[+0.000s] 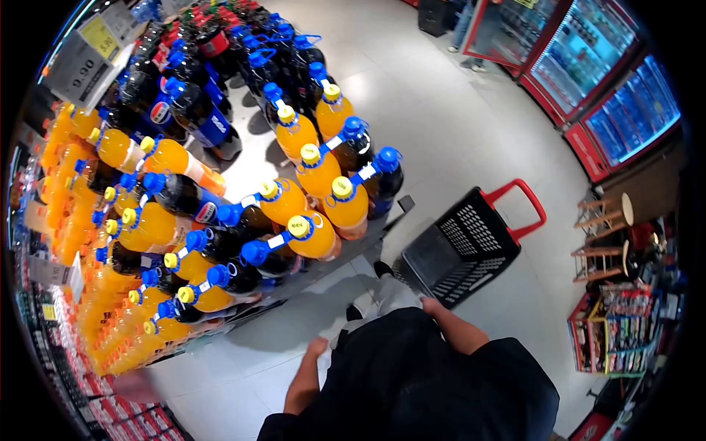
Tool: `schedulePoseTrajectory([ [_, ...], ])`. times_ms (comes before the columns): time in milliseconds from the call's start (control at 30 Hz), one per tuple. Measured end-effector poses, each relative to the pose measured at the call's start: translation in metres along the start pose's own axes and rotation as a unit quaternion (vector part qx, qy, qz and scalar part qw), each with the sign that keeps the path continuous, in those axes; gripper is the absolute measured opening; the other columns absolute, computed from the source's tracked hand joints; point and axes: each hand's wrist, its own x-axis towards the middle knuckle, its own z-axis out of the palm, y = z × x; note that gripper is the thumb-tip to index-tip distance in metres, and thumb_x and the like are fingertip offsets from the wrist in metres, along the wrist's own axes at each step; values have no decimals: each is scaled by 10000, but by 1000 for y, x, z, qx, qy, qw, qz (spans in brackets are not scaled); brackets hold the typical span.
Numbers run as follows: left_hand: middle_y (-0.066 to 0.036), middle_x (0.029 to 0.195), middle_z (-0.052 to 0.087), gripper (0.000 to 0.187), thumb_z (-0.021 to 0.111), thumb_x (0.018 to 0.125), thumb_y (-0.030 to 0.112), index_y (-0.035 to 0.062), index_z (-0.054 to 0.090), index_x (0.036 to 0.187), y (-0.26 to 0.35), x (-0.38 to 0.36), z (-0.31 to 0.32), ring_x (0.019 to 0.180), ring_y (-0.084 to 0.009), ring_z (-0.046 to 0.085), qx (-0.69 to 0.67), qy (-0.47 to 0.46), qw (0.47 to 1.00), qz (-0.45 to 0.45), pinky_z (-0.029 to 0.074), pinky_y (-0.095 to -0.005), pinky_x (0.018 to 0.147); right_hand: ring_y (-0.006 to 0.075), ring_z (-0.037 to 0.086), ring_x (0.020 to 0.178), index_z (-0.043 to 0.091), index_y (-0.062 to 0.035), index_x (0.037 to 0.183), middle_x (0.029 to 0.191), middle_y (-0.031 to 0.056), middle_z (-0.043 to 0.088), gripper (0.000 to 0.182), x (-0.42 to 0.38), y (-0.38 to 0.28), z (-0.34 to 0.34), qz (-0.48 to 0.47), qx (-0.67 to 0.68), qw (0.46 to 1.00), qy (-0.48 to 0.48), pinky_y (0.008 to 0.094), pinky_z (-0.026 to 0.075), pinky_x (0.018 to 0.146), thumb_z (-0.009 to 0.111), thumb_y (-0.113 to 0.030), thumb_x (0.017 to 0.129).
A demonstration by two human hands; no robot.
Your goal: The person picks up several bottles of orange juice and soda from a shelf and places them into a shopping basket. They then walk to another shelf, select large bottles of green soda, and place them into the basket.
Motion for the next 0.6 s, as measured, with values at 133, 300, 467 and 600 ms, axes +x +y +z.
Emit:
schedulePoseTrajectory([
  [133,-84,723,628,221,504,851,202,27,631,896,78,22,-114,685,-182,589,-308,85,947,-38,470,-322,622,326,590,1008,613,-138,1071,1078,141,629,308,-90,-15,38,121,106,983,87,408,474,823,559,-205,776],
  [300,-54,696,587,192,491,853,206,49,601,872,110,20,-131,627,-140,552,-357,-29,929,-90,444,-298,550,321,596,1025,583,-47,1162,1125,178,617,564,-164,27,111,187,209,959,47,386,459,879,662,-360,700],
  [467,-106,691,619,265,509,814,251,10,608,863,46,26,-54,583,-224,589,97,-302,947,-41,466,-361,547,308,591,1054,592,26,1128,1093,213,624,677,-214,40,180,250,347,897,115,375,461,886,676,-445,649],
  [600,-118,727,633,272,493,808,247,16,627,861,63,3,-21,618,-236,605,226,-370,899,61,479,-372,565,330,596,1035,628,37,1041,1058,238,627,680,-251,57,231,388,428,798,172,387,465,858,684,-482,605],
])
